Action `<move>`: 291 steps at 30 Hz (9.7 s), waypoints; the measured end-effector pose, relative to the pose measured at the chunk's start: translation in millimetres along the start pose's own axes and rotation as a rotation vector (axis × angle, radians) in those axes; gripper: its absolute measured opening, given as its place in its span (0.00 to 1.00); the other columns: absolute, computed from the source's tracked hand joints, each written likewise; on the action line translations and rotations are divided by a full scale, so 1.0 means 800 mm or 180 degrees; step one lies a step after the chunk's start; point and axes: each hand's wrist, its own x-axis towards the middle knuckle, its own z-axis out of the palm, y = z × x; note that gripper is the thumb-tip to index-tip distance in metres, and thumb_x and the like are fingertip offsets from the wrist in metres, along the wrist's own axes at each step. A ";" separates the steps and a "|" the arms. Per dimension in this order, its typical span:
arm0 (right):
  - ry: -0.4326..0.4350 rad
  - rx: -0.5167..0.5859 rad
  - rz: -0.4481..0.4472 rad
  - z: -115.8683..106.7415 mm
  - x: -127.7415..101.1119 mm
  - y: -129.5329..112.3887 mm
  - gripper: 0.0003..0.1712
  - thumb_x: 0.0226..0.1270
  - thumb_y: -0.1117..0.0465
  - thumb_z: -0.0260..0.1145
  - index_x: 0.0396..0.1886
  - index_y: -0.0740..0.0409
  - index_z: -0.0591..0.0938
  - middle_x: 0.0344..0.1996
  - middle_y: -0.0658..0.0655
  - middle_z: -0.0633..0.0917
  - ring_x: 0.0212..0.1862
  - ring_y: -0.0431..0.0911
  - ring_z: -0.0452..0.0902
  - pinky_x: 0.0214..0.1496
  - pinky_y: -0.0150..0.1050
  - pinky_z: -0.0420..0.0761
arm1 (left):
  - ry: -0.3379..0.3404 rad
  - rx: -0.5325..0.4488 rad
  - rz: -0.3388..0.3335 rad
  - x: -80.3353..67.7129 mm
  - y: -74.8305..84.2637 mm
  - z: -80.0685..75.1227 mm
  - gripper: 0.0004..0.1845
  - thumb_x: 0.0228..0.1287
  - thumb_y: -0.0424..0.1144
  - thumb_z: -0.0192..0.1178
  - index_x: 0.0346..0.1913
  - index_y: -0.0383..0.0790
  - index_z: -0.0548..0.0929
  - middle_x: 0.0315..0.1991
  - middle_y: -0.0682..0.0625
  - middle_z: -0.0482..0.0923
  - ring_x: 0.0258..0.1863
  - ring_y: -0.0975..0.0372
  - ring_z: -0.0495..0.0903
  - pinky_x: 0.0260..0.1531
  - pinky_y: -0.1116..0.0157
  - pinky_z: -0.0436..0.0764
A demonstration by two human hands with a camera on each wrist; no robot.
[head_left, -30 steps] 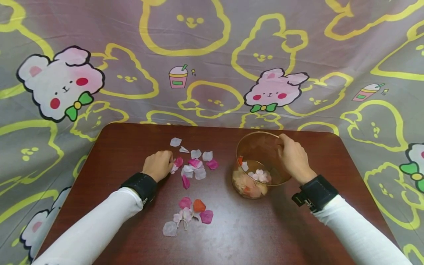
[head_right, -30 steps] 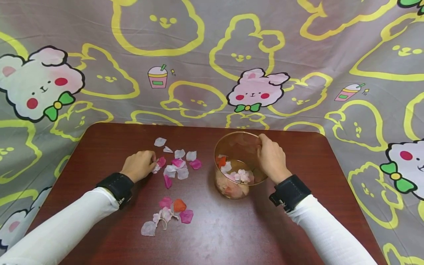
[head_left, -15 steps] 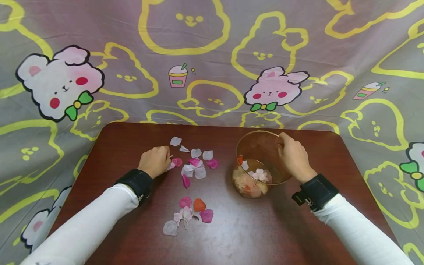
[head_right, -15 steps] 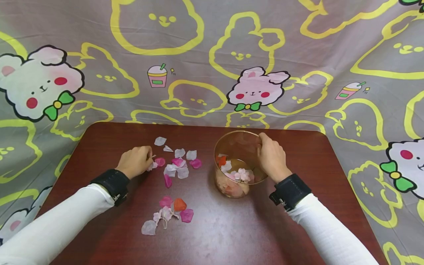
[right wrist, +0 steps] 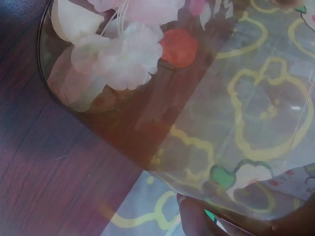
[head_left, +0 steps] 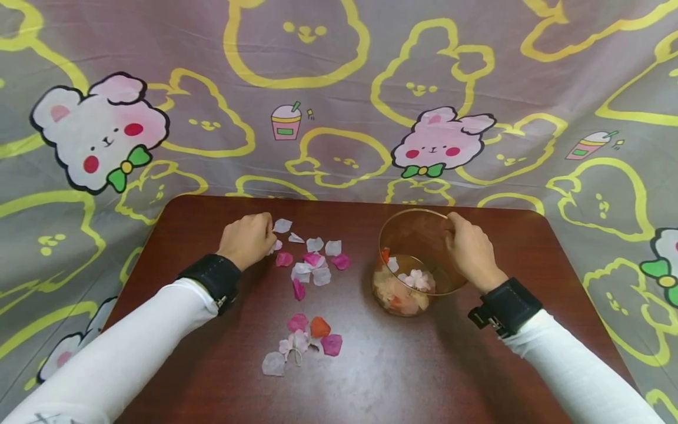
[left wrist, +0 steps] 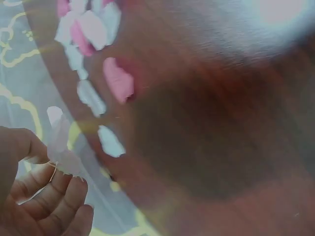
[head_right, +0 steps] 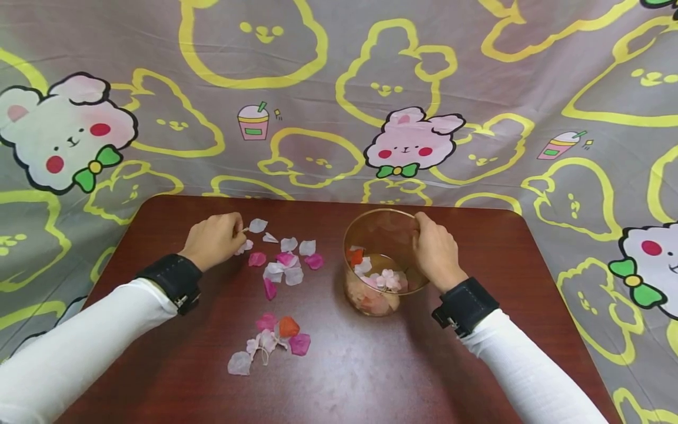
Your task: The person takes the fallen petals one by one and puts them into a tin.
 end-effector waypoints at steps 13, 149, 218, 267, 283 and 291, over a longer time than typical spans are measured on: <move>0.0014 0.0012 -0.0028 0.000 0.000 0.000 0.05 0.72 0.68 0.56 0.44 0.62 0.77 0.23 0.59 0.76 0.23 0.51 0.69 0.21 0.40 0.63 | 0.0199 0.0019 0.0301 0.035 0.061 -0.051 0.05 0.63 0.35 0.57 0.29 0.40 0.76 0.22 0.48 0.74 0.22 0.56 0.74 0.20 0.60 0.70; -0.0023 0.0052 0.0018 -0.001 0.000 0.000 0.09 0.71 0.69 0.57 0.48 0.62 0.79 0.27 0.63 0.81 0.24 0.51 0.70 0.21 0.39 0.64 | -0.0576 0.0074 0.0120 -0.013 0.001 0.037 0.04 0.63 0.33 0.65 0.31 0.37 0.83 0.31 0.37 0.86 0.33 0.44 0.86 0.30 0.45 0.82; 0.0036 0.0051 0.0014 -0.006 0.001 -0.001 0.05 0.72 0.68 0.58 0.44 0.62 0.78 0.28 0.63 0.82 0.26 0.55 0.75 0.23 0.44 0.68 | -0.0592 0.0077 0.1839 0.033 0.283 -0.037 0.05 0.68 0.43 0.64 0.38 0.46 0.84 0.34 0.53 0.84 0.37 0.61 0.83 0.37 0.58 0.82; 0.0007 0.0033 -0.0030 -0.004 0.005 0.002 0.06 0.71 0.68 0.57 0.44 0.62 0.78 0.24 0.60 0.78 0.24 0.51 0.70 0.23 0.41 0.64 | -0.0941 0.0143 0.0111 0.034 0.005 0.056 0.23 0.69 0.36 0.62 0.64 0.33 0.78 0.63 0.37 0.79 0.63 0.44 0.79 0.62 0.45 0.77; -0.0001 0.0029 -0.0004 -0.006 0.003 0.001 0.03 0.71 0.68 0.57 0.41 0.62 0.77 0.24 0.60 0.78 0.24 0.52 0.71 0.23 0.42 0.65 | -0.0512 0.0142 0.0170 0.022 0.000 0.063 0.07 0.65 0.23 0.56 0.38 0.33 0.84 0.40 0.37 0.84 0.42 0.45 0.85 0.43 0.47 0.83; -0.0022 0.0033 -0.0003 -0.005 0.004 0.001 0.03 0.72 0.68 0.56 0.41 0.62 0.77 0.25 0.61 0.79 0.24 0.52 0.71 0.24 0.42 0.66 | -0.0518 0.0188 0.0158 0.022 -0.004 0.061 0.08 0.63 0.25 0.57 0.28 0.38 0.80 0.30 0.42 0.84 0.31 0.50 0.83 0.31 0.49 0.81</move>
